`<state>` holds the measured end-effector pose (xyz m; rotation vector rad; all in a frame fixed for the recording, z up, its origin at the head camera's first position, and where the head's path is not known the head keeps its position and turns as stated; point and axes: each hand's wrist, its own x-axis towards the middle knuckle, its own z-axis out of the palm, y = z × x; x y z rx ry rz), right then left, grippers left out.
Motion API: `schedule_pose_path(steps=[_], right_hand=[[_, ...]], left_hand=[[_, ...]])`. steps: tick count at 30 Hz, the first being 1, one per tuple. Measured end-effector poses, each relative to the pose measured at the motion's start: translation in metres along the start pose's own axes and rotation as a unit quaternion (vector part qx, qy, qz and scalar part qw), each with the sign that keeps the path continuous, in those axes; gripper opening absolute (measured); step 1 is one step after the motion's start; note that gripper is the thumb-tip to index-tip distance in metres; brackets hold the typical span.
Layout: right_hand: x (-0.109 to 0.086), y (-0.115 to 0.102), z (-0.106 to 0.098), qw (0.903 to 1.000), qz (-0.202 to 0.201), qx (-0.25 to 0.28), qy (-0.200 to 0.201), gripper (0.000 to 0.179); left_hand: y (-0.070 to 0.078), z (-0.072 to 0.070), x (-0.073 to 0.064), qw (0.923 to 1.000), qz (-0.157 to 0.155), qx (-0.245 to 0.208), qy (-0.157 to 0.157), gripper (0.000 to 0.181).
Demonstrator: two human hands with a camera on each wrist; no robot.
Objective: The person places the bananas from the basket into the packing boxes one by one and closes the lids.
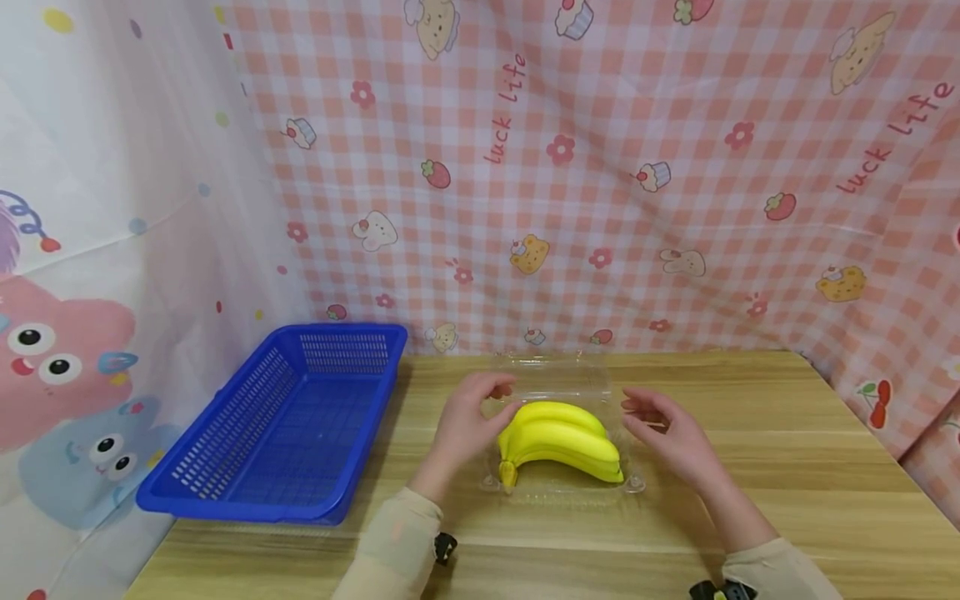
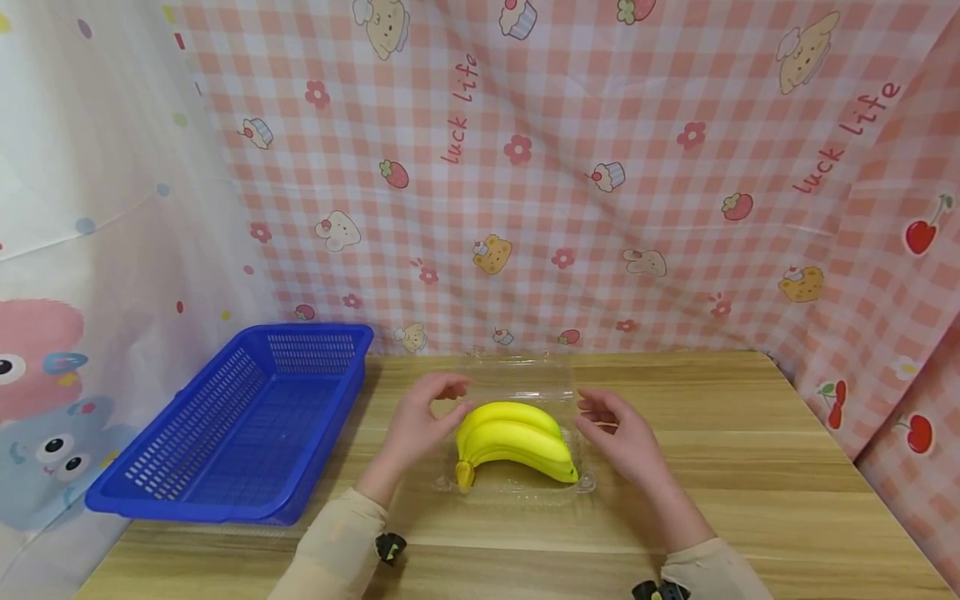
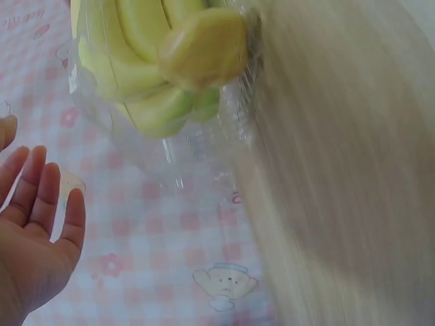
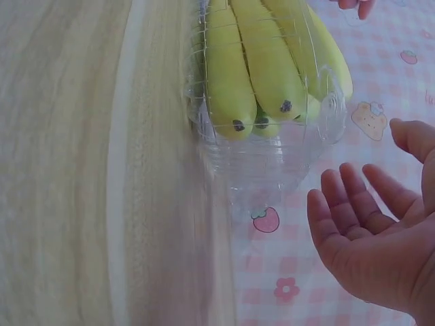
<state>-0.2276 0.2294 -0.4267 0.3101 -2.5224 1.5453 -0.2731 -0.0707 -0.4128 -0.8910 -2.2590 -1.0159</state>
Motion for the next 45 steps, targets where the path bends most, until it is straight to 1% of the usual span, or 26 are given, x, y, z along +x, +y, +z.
schedule_pose_path(steps=[4,9,13,17,21,23,26,31,33,36,38,40,42,45], right_hand=[[0.002,-0.001,-0.001,0.9998,-0.020,0.008,0.004,0.044],[0.005,-0.002,-0.002,0.9993,-0.031,0.023,-0.001,0.045],[0.009,-0.004,-0.005,0.9993,-0.028,0.024,-0.007,0.048],[0.013,-0.004,-0.007,0.9995,-0.018,0.024,-0.010,0.049],[0.019,-0.003,-0.008,0.9996,-0.005,0.027,-0.009,0.051],[0.021,-0.003,-0.009,0.9996,0.004,0.028,-0.009,0.052],[0.026,-0.001,-0.010,0.9994,0.019,0.028,-0.010,0.056],[0.032,0.006,-0.010,0.9983,0.044,0.037,-0.009,0.058],[0.034,0.009,-0.010,0.9974,0.049,0.053,-0.010,0.058],[0.038,0.014,-0.009,0.9949,0.055,0.084,-0.010,0.057],[0.041,0.018,-0.008,0.9922,0.060,0.108,-0.009,0.057],[0.043,0.021,-0.007,0.9891,0.071,0.128,-0.009,0.057],[0.046,0.024,-0.006,0.9860,0.083,0.144,-0.011,0.059],[0.050,0.027,-0.005,0.9812,0.101,0.164,-0.014,0.061]], left_hand=[[-0.005,-0.003,0.000,0.9978,-0.054,-0.037,0.002,0.031],[-0.012,-0.007,0.002,0.9884,-0.128,-0.082,0.000,0.033],[-0.017,-0.010,0.005,0.9783,-0.177,-0.107,0.007,0.031],[-0.020,-0.012,0.008,0.9641,-0.233,-0.127,0.006,0.034],[-0.025,-0.012,0.011,0.9500,-0.279,-0.141,0.002,0.038],[-0.029,-0.011,0.013,0.9412,-0.299,-0.158,0.003,0.041],[-0.033,-0.010,0.014,0.9234,-0.330,-0.197,0.008,0.044],[-0.043,-0.006,0.014,0.8891,-0.378,-0.257,0.019,0.047],[-0.046,-0.004,0.015,0.8740,-0.398,-0.278,0.025,0.048],[-0.050,-0.002,0.014,0.8560,-0.420,-0.299,0.032,0.050],[-0.054,0.001,0.014,0.8450,-0.435,-0.310,0.035,0.051],[-0.056,0.003,0.013,0.8367,-0.445,-0.317,0.036,0.052],[-0.059,0.005,0.012,0.8264,-0.456,-0.329,0.038,0.053],[-0.062,0.007,0.010,0.8179,-0.464,-0.338,0.037,0.053]])
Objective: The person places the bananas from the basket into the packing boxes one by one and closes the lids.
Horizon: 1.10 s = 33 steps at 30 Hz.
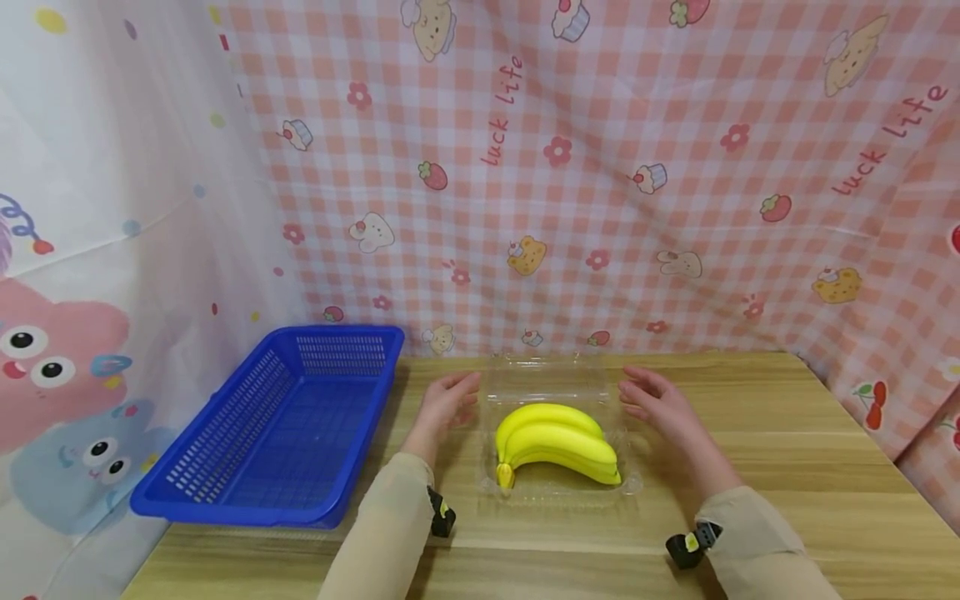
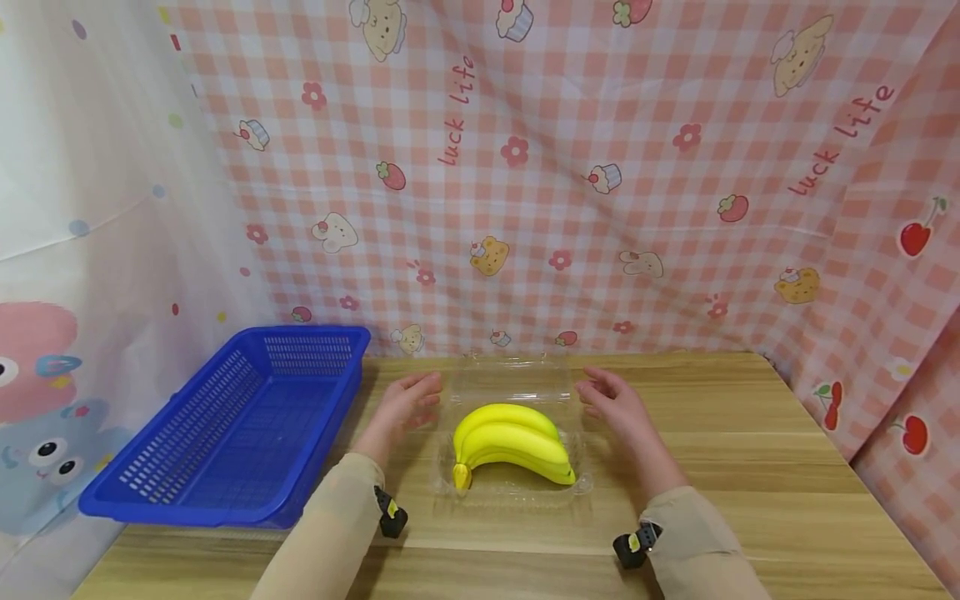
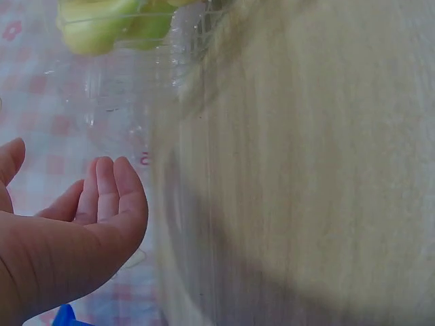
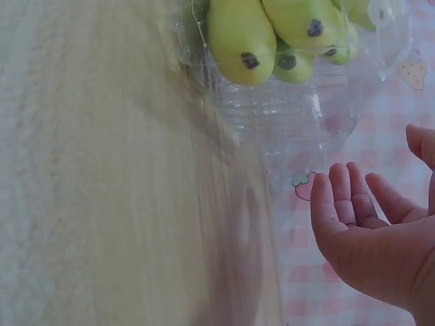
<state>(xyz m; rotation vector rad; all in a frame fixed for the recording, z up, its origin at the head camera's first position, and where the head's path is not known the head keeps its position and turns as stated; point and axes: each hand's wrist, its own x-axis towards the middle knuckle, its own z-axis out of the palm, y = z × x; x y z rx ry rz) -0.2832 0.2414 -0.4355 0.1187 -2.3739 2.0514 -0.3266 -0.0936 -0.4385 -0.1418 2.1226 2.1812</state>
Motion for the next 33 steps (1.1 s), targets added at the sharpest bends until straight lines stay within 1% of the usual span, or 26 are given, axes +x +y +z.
schedule_pose_path(steps=[7,11,19,24,29,33], right_hand=[[0.009,0.001,0.002,0.9991,0.037,0.023,0.003,0.065],[0.015,0.000,0.001,0.9986,0.044,0.028,0.007,0.065],[0.025,-0.001,0.000,0.9970,0.064,0.042,0.010,0.063],[0.029,0.003,0.001,0.9967,0.072,0.036,0.011,0.063],[0.034,0.009,0.002,0.9973,0.070,0.018,0.011,0.063],[0.037,0.013,0.003,0.9977,0.066,0.008,0.013,0.061]], left_hand=[[-0.004,0.000,0.004,0.9997,-0.019,-0.014,0.009,0.052],[-0.004,0.001,0.007,0.9995,-0.027,-0.012,0.013,0.053],[-0.002,0.002,0.012,0.9983,-0.053,-0.022,0.007,0.052],[-0.004,0.004,0.016,0.9980,-0.058,-0.025,0.004,0.051],[-0.007,0.006,0.020,0.9978,-0.061,-0.025,-0.001,0.051],[-0.007,0.009,0.021,0.9975,-0.066,-0.025,0.002,0.049]])
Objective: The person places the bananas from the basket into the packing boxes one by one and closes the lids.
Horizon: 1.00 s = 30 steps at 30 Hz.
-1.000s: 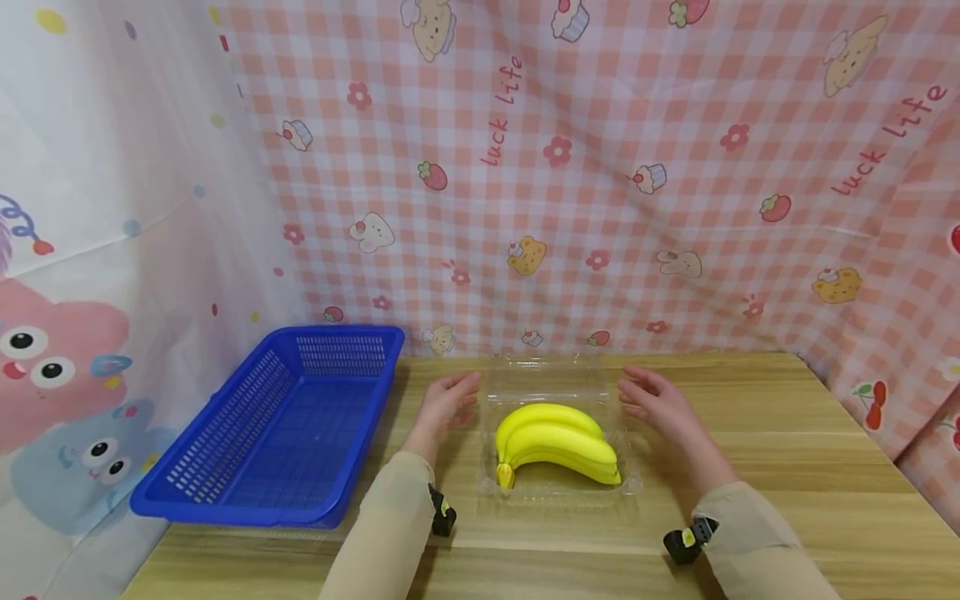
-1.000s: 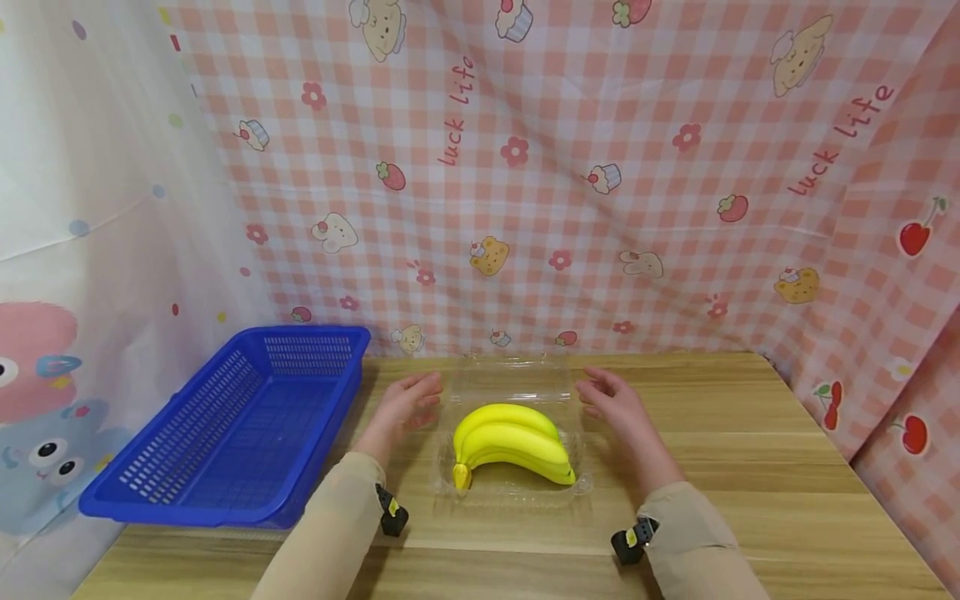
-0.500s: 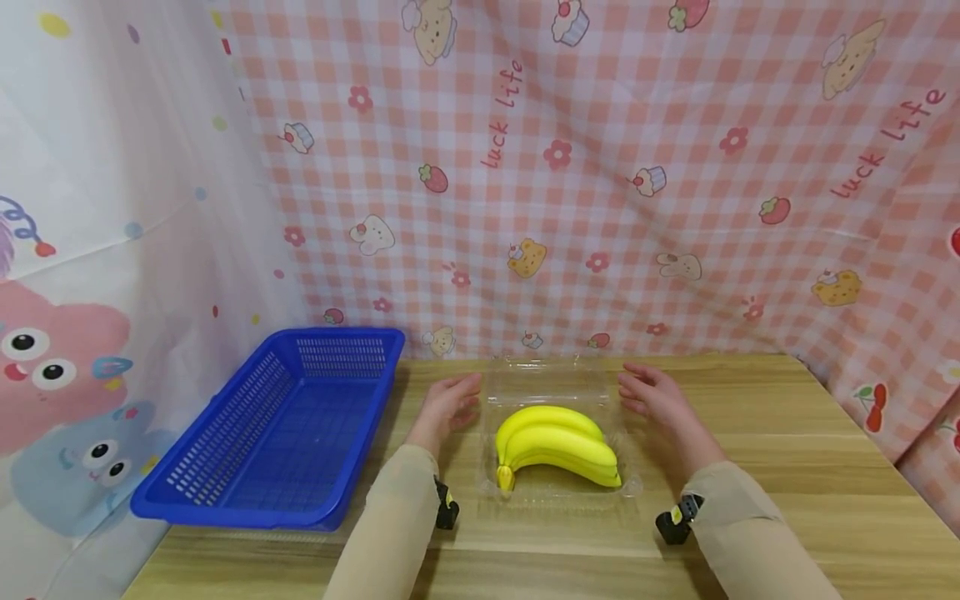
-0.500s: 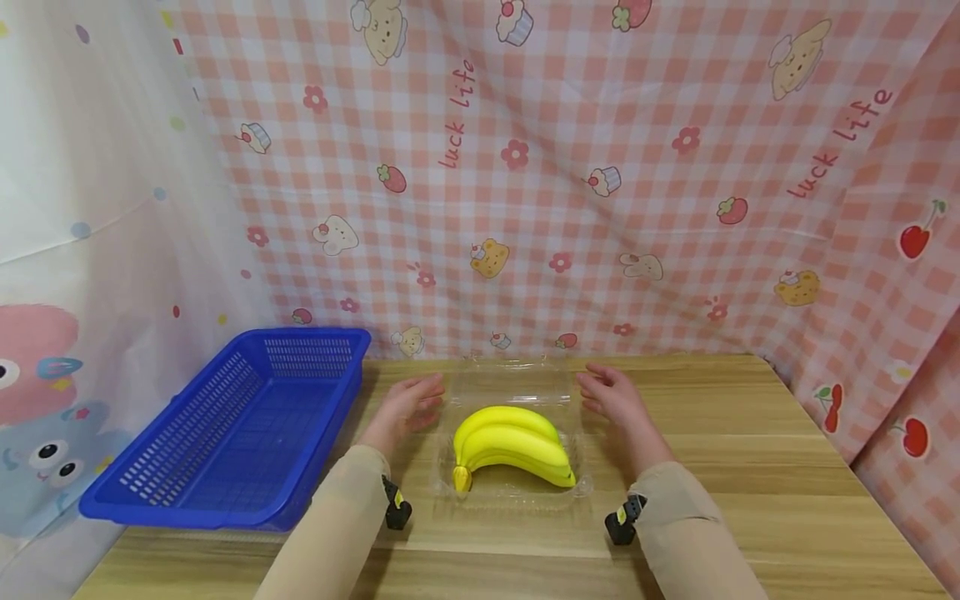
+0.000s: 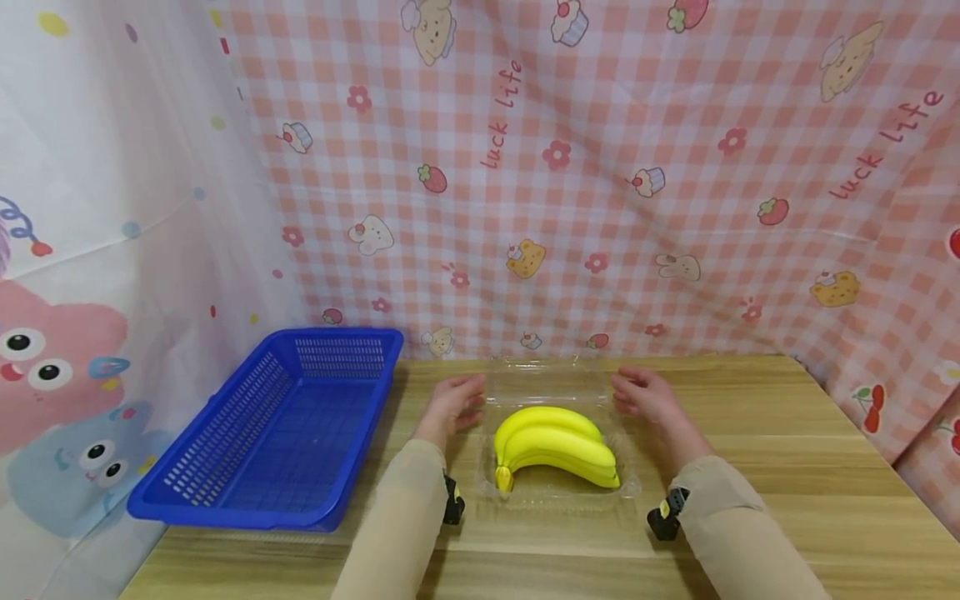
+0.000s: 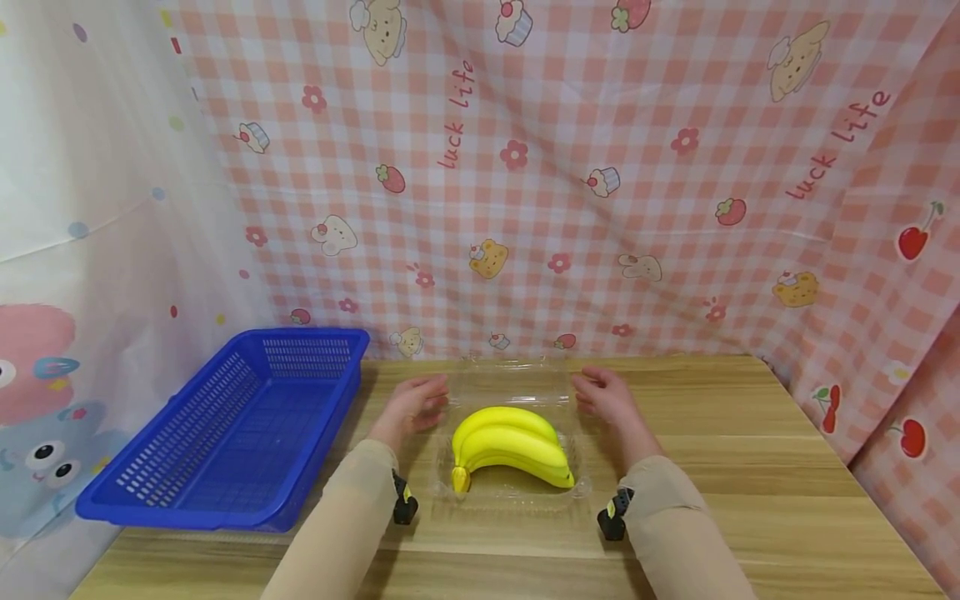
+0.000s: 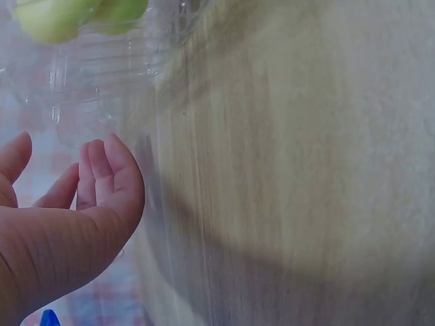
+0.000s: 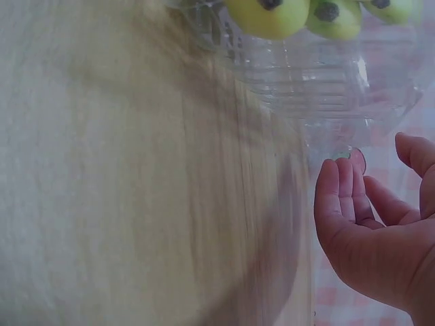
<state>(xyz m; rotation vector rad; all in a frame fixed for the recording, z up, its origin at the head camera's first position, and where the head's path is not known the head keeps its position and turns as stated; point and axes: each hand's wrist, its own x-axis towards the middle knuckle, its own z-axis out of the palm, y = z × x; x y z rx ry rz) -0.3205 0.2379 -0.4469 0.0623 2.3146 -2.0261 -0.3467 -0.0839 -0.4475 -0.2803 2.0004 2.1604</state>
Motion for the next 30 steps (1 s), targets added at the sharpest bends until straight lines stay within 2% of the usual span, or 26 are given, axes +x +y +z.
schedule_pose_path(steps=[4,5,10,12,17,24,30], right_hand=[[0.002,0.001,0.002,0.9999,-0.002,-0.017,-0.001,0.058],[0.003,0.001,0.003,0.9997,0.000,-0.023,-0.001,0.057],[0.006,0.003,0.005,0.9994,0.009,-0.034,-0.002,0.052],[0.006,0.003,0.006,0.9994,0.017,-0.029,-0.004,0.051],[0.009,0.004,0.009,0.9991,0.031,-0.026,-0.008,0.048],[0.012,0.006,0.013,0.9995,0.021,0.008,-0.023,0.044],[0.010,0.005,0.014,0.9999,0.006,0.005,-0.009,0.044]], left_hand=[[0.000,0.003,-0.001,1.0000,-0.001,0.002,0.005,0.048],[0.003,0.004,-0.006,1.0000,-0.004,0.002,0.004,0.047],[0.001,0.006,-0.004,1.0000,-0.003,0.004,0.007,0.045],[-0.003,0.007,0.002,0.9999,-0.002,0.005,0.011,0.042],[-0.006,0.009,0.002,0.9998,0.000,0.011,0.017,0.039],[-0.008,0.013,0.002,0.9995,0.008,0.021,0.022,0.035],[-0.010,0.012,0.002,0.9994,0.016,0.017,0.025,0.036]])
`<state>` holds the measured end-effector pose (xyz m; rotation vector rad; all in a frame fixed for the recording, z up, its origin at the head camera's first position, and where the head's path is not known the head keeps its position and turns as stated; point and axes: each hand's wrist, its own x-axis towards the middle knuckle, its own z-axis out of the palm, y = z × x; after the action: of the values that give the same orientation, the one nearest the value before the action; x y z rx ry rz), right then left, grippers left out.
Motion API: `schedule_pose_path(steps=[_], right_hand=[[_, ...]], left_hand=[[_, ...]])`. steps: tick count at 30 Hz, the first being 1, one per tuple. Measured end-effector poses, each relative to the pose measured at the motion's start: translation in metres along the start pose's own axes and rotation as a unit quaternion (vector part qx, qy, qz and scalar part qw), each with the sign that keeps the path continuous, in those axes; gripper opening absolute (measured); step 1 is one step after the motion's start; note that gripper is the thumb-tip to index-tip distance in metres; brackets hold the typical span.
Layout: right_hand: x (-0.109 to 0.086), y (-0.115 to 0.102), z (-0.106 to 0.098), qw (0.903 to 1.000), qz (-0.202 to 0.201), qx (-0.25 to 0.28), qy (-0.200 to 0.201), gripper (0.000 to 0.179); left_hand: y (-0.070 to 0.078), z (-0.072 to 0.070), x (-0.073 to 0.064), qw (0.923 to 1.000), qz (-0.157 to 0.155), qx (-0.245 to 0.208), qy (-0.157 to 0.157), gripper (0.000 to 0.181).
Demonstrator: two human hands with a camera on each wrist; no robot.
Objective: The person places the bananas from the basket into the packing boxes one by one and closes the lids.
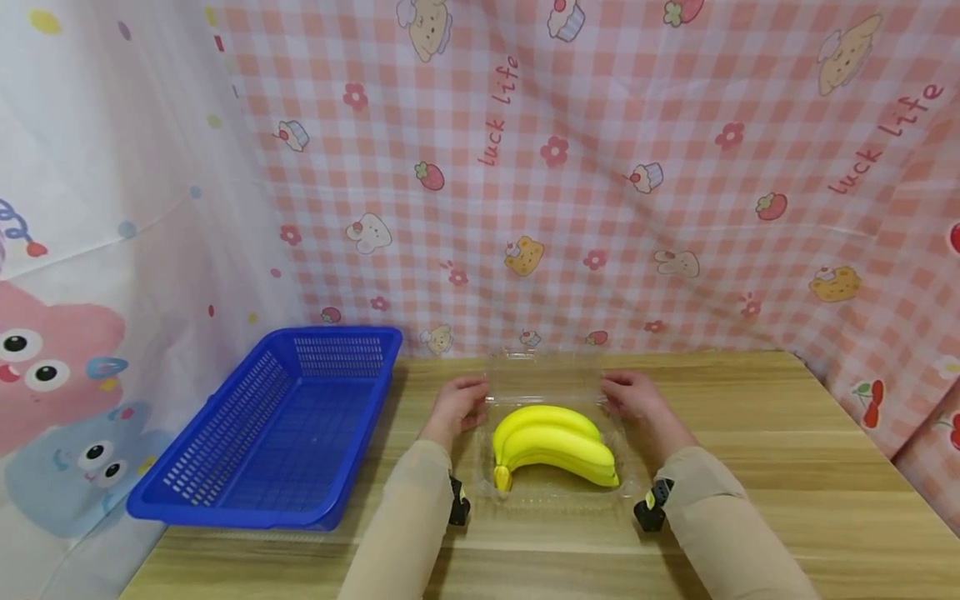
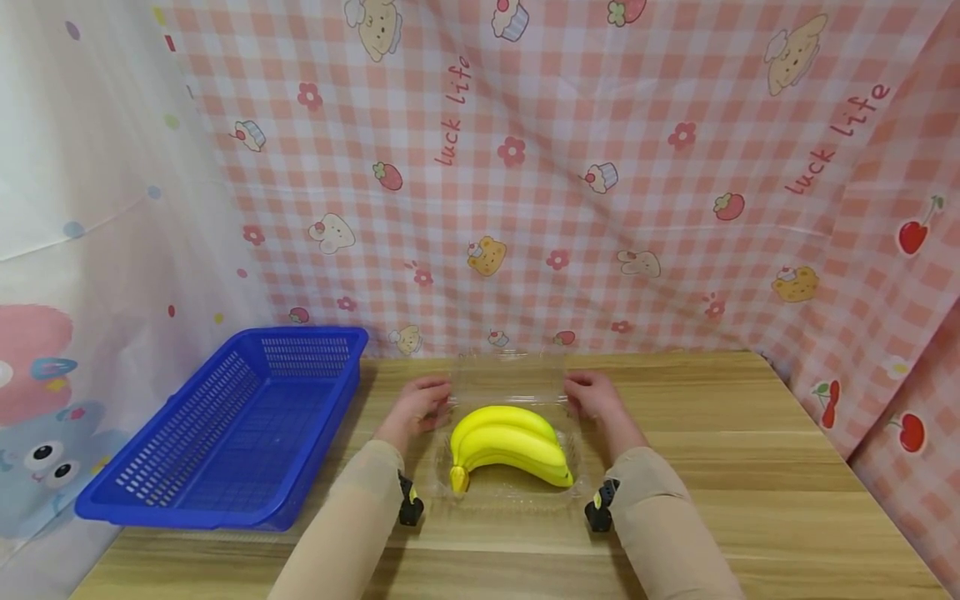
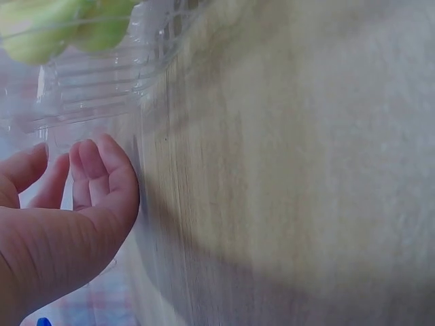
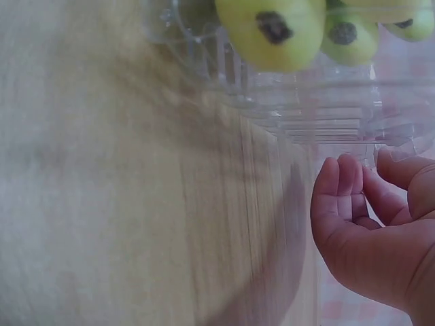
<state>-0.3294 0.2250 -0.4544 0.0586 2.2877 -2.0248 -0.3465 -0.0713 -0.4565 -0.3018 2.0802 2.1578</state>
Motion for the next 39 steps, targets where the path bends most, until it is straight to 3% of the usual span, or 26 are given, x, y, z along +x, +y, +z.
schedule_pose_path(steps=[6,17,32,39], right_hand=[[-0.003,-0.005,-0.001,0.9981,-0.027,-0.054,0.015,0.043],[-0.004,-0.010,0.000,0.9985,-0.048,-0.007,0.023,0.044],[-0.007,-0.016,0.000,0.9974,-0.035,0.049,0.041,0.041],[-0.009,-0.017,-0.001,0.9961,-0.050,0.060,0.040,0.040]], left_hand=[[-0.001,-0.002,0.002,0.9994,0.012,-0.033,0.000,0.039],[0.001,-0.003,0.002,0.9972,0.026,-0.070,-0.002,0.039],[0.002,-0.003,-0.004,0.9926,0.087,-0.084,0.008,0.038],[0.005,-0.004,-0.005,0.9896,0.110,-0.093,0.004,0.040]])
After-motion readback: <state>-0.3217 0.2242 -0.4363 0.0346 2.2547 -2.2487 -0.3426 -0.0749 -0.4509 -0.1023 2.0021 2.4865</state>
